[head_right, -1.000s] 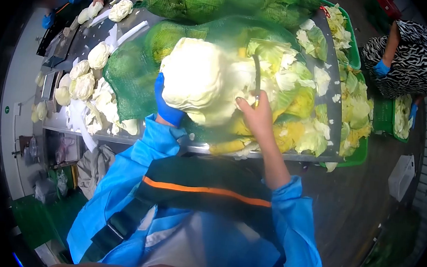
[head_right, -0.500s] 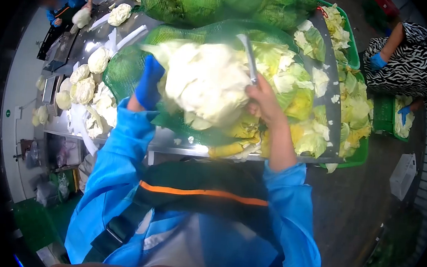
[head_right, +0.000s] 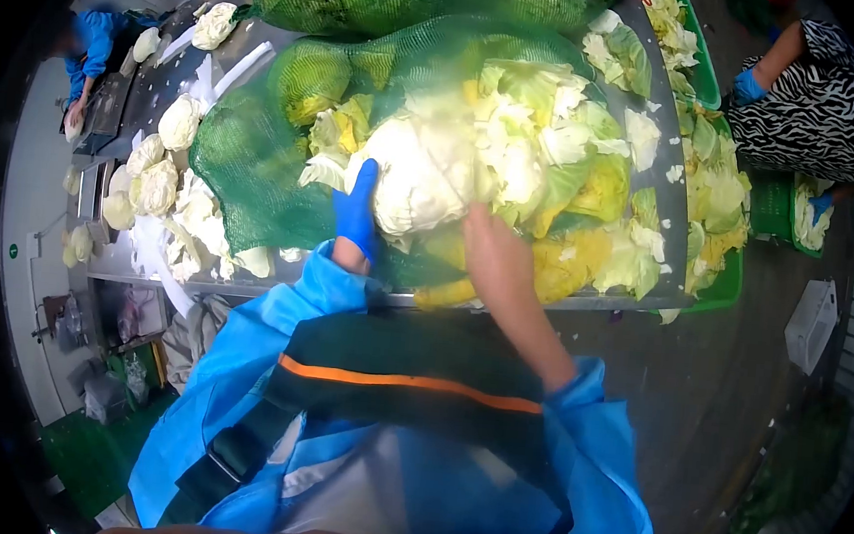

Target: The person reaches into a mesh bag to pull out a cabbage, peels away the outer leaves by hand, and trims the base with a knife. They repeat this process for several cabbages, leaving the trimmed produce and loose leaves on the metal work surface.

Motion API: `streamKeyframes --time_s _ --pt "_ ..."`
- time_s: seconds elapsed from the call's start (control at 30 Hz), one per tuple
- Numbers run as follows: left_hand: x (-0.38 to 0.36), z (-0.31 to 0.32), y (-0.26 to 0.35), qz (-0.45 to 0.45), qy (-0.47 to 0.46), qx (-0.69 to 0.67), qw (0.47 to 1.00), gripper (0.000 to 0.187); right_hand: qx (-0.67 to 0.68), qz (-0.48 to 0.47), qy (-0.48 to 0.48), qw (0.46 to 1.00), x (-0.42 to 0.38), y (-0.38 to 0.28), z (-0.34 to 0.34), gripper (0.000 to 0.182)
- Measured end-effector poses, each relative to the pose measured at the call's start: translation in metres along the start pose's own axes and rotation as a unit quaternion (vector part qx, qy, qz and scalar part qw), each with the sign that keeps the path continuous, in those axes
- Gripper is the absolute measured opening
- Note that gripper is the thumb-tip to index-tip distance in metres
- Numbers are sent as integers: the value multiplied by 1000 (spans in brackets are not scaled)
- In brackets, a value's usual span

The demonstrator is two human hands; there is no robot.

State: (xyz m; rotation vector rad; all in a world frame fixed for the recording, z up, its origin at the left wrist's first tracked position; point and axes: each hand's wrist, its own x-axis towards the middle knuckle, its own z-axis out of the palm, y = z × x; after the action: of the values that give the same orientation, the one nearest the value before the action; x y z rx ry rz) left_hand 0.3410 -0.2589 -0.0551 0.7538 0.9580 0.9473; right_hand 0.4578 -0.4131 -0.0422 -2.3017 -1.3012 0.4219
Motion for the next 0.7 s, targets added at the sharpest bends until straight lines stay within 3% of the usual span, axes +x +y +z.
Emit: streamKeyframes --time_s 0.2,0.4,0.57,0.67,0.7 --pt "-6 11 -11 16 23 48 998 58 6 0 27 1000 -20 5 8 17" --pt "-20 26 1 -21 20 36 999 58 -142 64 60 986 -12 14 27 14" --pt "-15 19 -16 11 21 90 996 58 108 179 114 971 10 34 21 19" --pt "-13 17 -19 -19 37 51 998 59 41 140 121 982 12 41 4 20" --pt "-21 25 -10 -8 21 18 1000 60 42 162 47 985 6 29 0 20"
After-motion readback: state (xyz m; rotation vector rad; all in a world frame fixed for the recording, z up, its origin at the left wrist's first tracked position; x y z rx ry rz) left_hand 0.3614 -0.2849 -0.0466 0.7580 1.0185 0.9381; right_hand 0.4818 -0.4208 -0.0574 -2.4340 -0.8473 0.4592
